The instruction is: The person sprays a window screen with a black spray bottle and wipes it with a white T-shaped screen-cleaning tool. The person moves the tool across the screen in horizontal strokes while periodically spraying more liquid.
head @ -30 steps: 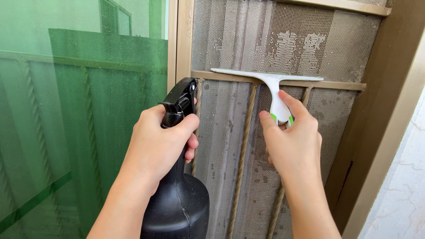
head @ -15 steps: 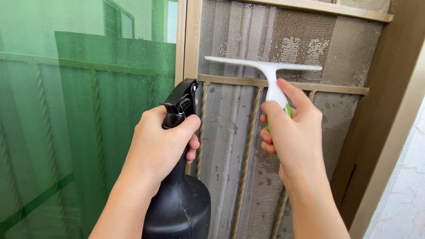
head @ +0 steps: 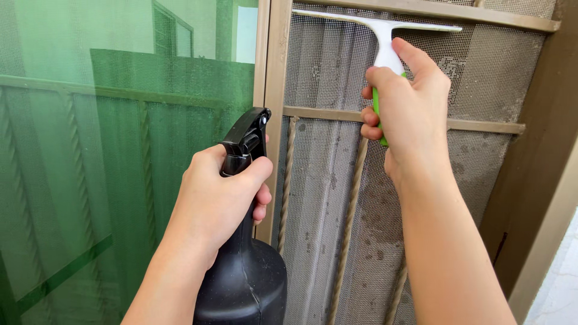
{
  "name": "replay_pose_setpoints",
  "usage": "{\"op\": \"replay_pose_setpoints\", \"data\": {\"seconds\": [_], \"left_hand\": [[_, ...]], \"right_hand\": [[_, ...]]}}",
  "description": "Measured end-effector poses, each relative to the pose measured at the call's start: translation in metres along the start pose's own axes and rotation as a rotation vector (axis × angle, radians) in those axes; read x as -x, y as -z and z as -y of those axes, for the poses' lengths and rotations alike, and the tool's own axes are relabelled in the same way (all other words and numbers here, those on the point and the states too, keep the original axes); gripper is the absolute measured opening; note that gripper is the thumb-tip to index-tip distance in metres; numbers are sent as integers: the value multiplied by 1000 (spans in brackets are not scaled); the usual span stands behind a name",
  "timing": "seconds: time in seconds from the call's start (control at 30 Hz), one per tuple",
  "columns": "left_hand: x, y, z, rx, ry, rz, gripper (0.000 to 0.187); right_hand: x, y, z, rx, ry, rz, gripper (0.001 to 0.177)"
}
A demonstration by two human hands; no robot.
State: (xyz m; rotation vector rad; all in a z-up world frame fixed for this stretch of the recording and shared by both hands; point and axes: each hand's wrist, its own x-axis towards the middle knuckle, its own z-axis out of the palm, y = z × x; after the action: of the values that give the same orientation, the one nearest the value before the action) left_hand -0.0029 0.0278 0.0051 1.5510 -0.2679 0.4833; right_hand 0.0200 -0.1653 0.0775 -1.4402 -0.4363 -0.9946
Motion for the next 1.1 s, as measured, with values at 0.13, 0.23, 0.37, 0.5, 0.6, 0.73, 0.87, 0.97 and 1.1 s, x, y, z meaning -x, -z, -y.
{"op": "replay_pose_setpoints", "data": {"seconds": [0.13, 0.23, 0.37, 0.5, 0.6, 0.73, 0.87, 0.97, 1.1], "left_hand": [[0, -4, 0, -11, 22, -17, 22], [-2, -8, 3, -29, 31, -11, 22], [-3, -11, 12, 16, 14, 18, 18], [-2, -16, 11, -40, 32, -8, 24], [1, -19, 10, -41, 30, -14, 22], [5, -21, 8, -42, 38, -15, 21], [6, -23, 5, -30, 30, -7, 21], [7, -24, 4, -25, 18, -4, 22], [8, -24, 3, -12, 16, -2, 22]], "right_hand": [[6, 3, 0, -14, -97, 37, 67], [10, 4, -1, -42, -142, 43, 69], [23, 6, -8, -59, -197, 28, 69], [39, 6, -16, -82, -257, 6, 68], [49, 8, -20, -103, -306, 8, 68], [61, 12, -23, -85, -370, -1, 68], [65, 16, -23, -93, -388, 1, 67], [68, 16, -23, -81, -417, -11, 67], [71, 17, -21, -73, -449, -22, 64]]}}
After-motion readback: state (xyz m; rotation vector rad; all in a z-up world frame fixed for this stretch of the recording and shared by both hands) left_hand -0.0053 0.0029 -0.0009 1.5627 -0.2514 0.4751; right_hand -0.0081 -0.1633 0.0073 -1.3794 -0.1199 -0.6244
